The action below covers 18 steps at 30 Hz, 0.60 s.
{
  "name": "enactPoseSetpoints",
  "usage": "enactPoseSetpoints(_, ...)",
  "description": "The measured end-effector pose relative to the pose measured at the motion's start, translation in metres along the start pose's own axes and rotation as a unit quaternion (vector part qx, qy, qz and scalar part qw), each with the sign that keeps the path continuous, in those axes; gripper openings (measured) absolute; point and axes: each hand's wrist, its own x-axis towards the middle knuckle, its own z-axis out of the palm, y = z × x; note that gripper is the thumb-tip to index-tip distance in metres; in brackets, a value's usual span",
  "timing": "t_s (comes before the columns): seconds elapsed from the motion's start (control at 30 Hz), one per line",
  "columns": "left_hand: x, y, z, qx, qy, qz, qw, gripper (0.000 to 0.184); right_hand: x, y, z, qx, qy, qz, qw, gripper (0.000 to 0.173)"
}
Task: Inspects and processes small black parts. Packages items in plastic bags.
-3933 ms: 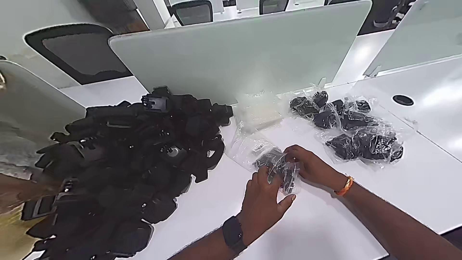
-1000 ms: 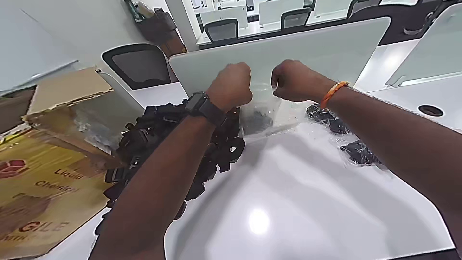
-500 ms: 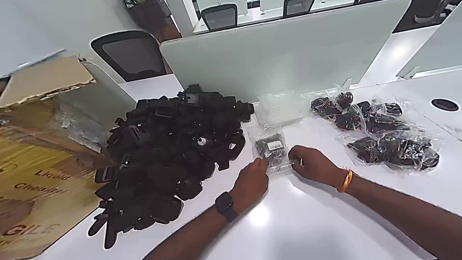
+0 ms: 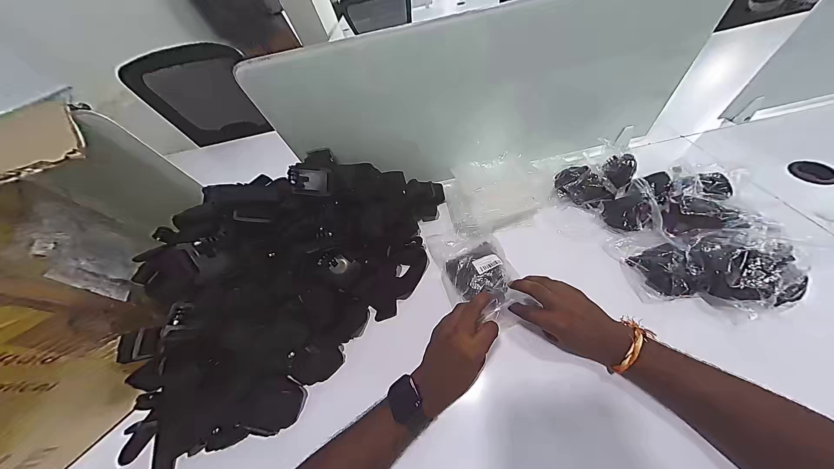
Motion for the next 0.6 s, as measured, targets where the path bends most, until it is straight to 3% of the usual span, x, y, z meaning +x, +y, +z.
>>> enactPoseSetpoints(0.13,0.007,0.003,0.002,0.043,-0.034,-0.054,0.997,0.022,0.007,-0.006,0.005,0.017,-0.016,0.087,0.996,0.03)
enactPoseSetpoints(0.3,0.007,-0.004,0.01,0.027,-0.002,-0.102,0.994,0.028,0.009,-0.005,0.008,0.062,-0.038,0.126,0.989,0.033)
enactPoseSetpoints(0.6,0.005,-0.01,0.009,-0.019,0.04,-0.052,0.998,0.021,0.004,0.001,0.005,0.107,-0.029,0.13,0.985,0.036)
